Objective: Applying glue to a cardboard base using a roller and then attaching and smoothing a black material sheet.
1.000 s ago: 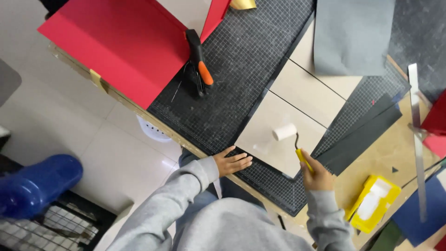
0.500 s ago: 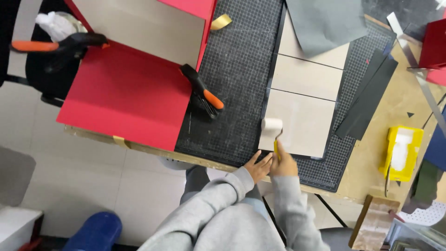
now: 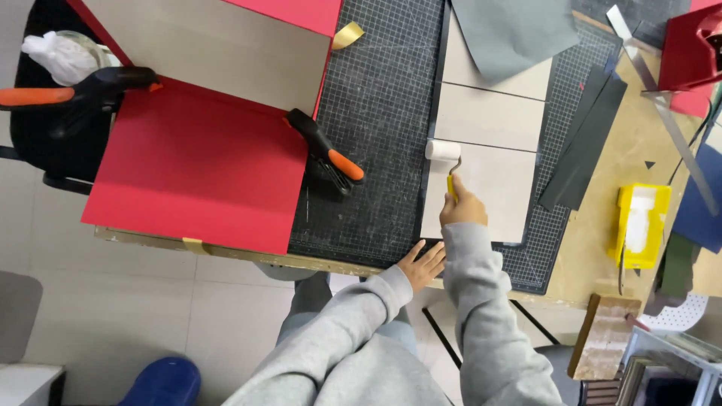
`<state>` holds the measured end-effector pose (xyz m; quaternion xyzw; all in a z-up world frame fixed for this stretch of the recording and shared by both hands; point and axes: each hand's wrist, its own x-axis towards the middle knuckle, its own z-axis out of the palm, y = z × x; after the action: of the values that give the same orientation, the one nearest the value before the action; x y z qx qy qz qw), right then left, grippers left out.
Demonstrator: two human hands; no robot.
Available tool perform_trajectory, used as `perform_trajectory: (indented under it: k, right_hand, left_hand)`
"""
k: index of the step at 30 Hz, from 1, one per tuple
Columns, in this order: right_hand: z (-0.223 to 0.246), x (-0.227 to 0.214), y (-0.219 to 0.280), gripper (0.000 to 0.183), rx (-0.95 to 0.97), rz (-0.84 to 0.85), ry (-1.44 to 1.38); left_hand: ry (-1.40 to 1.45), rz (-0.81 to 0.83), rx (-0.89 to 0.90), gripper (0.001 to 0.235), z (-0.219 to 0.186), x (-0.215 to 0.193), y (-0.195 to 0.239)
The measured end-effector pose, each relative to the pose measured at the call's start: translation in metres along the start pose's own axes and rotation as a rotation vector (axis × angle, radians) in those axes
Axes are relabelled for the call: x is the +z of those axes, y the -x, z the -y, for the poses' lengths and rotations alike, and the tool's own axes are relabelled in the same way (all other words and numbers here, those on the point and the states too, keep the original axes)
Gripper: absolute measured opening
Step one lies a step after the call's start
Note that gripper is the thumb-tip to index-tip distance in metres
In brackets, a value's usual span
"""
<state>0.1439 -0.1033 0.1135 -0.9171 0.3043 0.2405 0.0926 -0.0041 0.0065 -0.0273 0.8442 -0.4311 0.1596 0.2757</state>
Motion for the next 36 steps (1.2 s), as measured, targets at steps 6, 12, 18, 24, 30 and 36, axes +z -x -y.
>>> perform_trajectory:
  k: [6,12,18,24,30,36]
  right_hand:
    - [-0.024,0.023,0.098,0.051,0.139,0.068,0.007]
    - [-0.022,0.022,0.093,0.052,-0.027,-0.016,0.016]
    - [-0.055,0.065,0.155,0.055,-0.007,-0.02,-0.098]
    - [-0.065,0.088,0.159,0.057,-0.064,-0.133,-0.161]
    - [-0.072,0.104,0.138,0.053,-0.07,-0.212,-0.202]
    - [-0.081,0.114,0.194,0.057,-0.079,-0.276,-0.182]
  left_hand:
    - [0.064,0.063,0.049,0.035,0.006,-0.007,0.0]
    - [0.195,-0.129,0.062,0.014,0.015,-0.032,-0.004]
    - [0.379,-0.53,-0.252,0.014,0.078,-0.067,0.014]
    - [0.114,0.402,-0.408,0.042,0.128,-0.09,-0.137]
    - [-0.167,0.183,0.128,0.014,0.163,-0.043,-0.176]
    - [-0.185,0.217,0.221,0.024,0.18,-0.025,-0.17]
